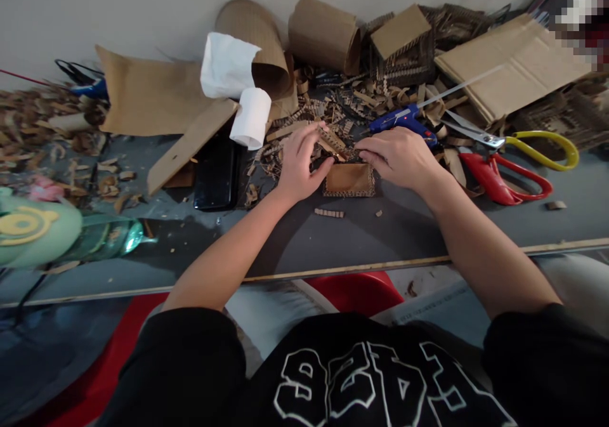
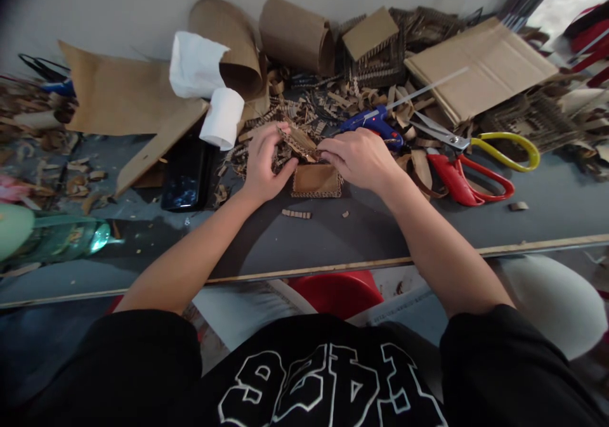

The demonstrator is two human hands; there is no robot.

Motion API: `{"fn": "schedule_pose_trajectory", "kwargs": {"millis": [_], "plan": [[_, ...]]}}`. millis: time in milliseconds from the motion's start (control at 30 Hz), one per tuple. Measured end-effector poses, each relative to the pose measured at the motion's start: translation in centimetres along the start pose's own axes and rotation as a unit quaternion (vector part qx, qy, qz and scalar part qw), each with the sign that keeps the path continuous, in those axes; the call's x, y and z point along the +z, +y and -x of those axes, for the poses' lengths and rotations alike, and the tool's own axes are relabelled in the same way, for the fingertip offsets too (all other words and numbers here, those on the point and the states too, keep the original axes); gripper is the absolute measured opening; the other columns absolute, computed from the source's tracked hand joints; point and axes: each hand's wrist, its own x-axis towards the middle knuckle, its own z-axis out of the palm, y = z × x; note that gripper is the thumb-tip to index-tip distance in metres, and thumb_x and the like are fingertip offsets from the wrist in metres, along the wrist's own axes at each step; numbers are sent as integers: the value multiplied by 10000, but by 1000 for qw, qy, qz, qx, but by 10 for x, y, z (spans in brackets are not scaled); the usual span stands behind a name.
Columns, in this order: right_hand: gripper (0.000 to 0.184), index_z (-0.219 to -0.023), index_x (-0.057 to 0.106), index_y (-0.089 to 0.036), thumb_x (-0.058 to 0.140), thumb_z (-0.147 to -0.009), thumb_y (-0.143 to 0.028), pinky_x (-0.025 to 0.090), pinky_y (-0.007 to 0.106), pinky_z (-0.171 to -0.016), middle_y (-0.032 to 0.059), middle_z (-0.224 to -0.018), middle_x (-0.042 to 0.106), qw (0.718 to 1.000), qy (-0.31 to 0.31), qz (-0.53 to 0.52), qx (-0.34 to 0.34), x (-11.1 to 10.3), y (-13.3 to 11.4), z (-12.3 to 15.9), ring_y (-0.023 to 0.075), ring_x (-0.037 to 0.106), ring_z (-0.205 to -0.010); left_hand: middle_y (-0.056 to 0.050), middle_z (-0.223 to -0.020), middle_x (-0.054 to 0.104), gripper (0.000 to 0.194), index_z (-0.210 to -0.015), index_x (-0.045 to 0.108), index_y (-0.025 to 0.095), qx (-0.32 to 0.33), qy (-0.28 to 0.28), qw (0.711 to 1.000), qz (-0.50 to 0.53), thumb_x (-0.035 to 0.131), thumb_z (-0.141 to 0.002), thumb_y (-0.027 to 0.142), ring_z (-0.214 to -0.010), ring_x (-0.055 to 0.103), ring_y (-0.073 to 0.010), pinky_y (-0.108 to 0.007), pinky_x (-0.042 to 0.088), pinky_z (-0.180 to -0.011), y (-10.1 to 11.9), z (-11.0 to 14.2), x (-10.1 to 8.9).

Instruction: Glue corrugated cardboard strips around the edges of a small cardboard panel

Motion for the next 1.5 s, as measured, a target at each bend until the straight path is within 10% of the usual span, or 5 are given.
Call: {"fn": "schedule_pose_trajectory", "kwargs": {"millis": [100,300,1500], "plan": [[382,-1112,721,-201,371,-1022,-326,427,360,-834,91,-997,742,999,-25,35,15,-2,2,0,244,657,-941,-134,-1371,621,639,-1488,336,242,-7,-9,998,60,442,-981,616,-1228,625,-234,-382,502,-1034,4,-1,-1],[417,-1108,747,-190,373,-1005,-342,455,352,-878,95,-1107,732,999,-17,11,33,-9,3,2,250,638,-1064,-65,-989,777,391,-1062,725,200,-6,-4,1000,25,447,-1028,474,-955,698,-173,-345,551,-897,9,-5,-2],[313,-902,787,-207,477,-891,-251,476,344,-771,51,-1100,761,997,-52,3,61,-5,1,3,260,661,-1057,-56,-904,788,291,-988,790,204,1,-55,998,13,554,-985,374,-993,647,-225,-419,538,-907,3,-7,4]]}}
